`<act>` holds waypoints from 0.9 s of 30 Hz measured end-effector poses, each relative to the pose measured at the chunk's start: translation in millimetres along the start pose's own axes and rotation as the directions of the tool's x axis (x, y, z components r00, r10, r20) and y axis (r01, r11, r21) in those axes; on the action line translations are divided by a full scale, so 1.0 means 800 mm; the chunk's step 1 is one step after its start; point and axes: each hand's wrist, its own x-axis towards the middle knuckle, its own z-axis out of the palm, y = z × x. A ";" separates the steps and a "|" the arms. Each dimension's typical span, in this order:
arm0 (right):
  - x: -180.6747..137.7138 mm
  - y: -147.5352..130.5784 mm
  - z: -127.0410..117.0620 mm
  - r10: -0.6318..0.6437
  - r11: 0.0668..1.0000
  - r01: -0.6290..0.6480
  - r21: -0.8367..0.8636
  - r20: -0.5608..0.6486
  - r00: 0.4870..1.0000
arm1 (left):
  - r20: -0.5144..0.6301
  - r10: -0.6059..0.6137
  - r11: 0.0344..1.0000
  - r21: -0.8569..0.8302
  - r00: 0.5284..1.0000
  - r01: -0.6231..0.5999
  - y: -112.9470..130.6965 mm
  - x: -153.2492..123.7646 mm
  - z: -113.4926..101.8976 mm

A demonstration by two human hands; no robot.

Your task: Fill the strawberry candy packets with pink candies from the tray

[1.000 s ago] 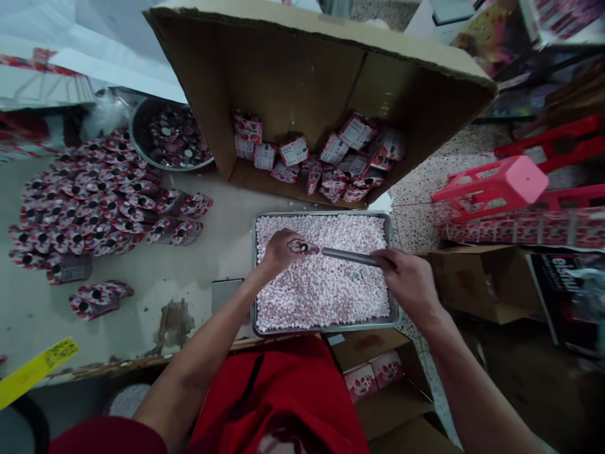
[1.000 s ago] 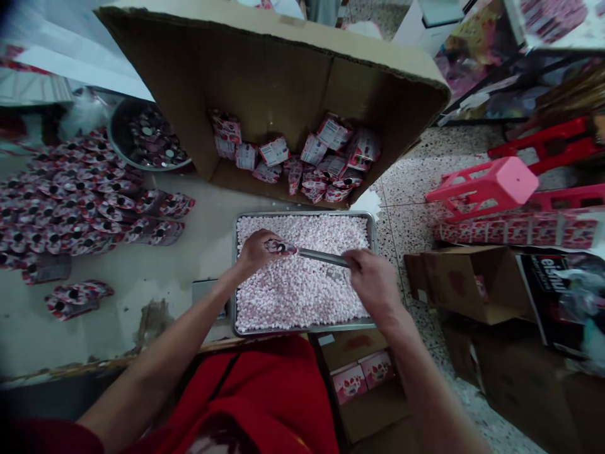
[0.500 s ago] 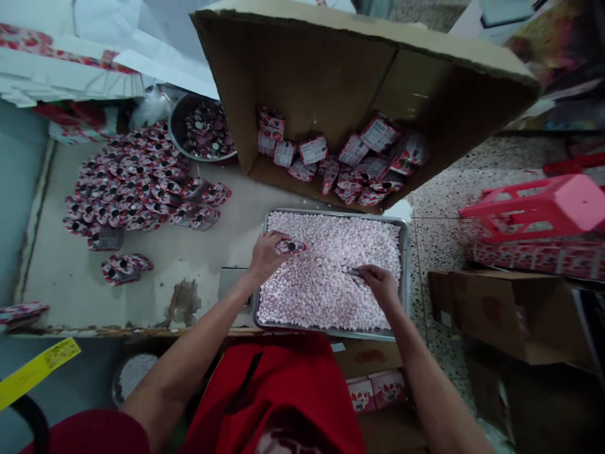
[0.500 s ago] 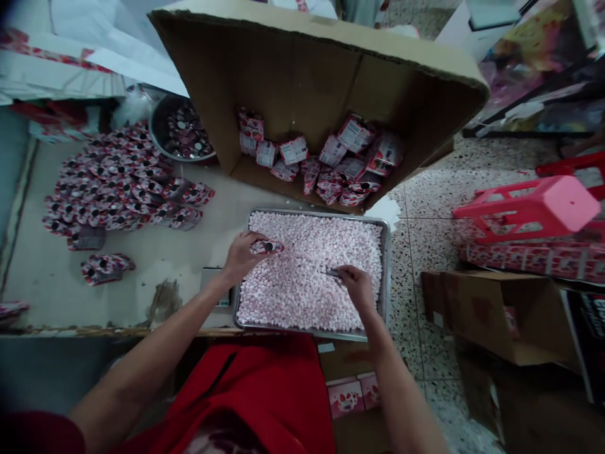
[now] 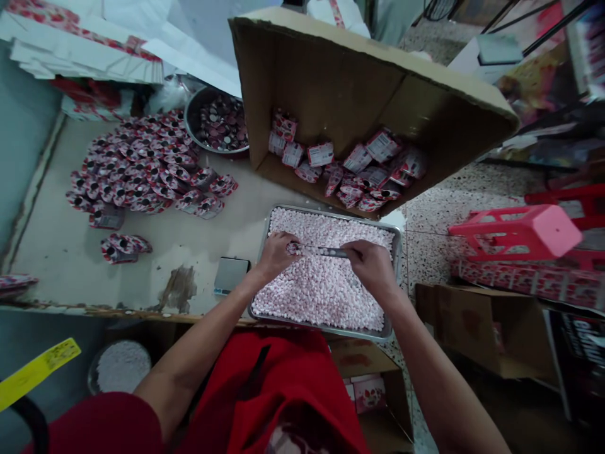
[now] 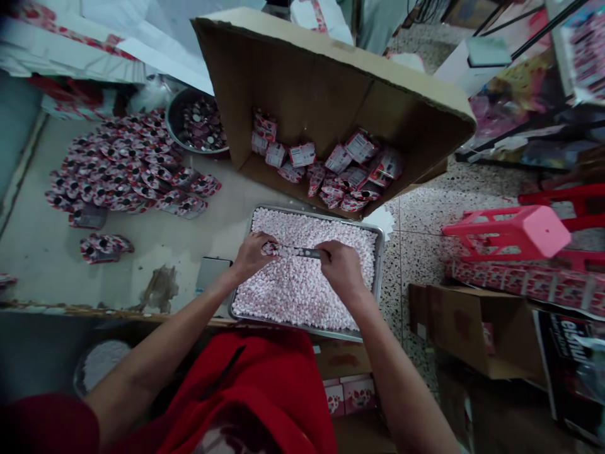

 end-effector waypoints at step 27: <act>-0.165 0.212 -0.045 0.513 0.818 -0.545 -0.182 -0.195 0.836 | -0.313 -0.533 0.837 -0.329 0.786 0.437 -0.138 -0.059 -0.086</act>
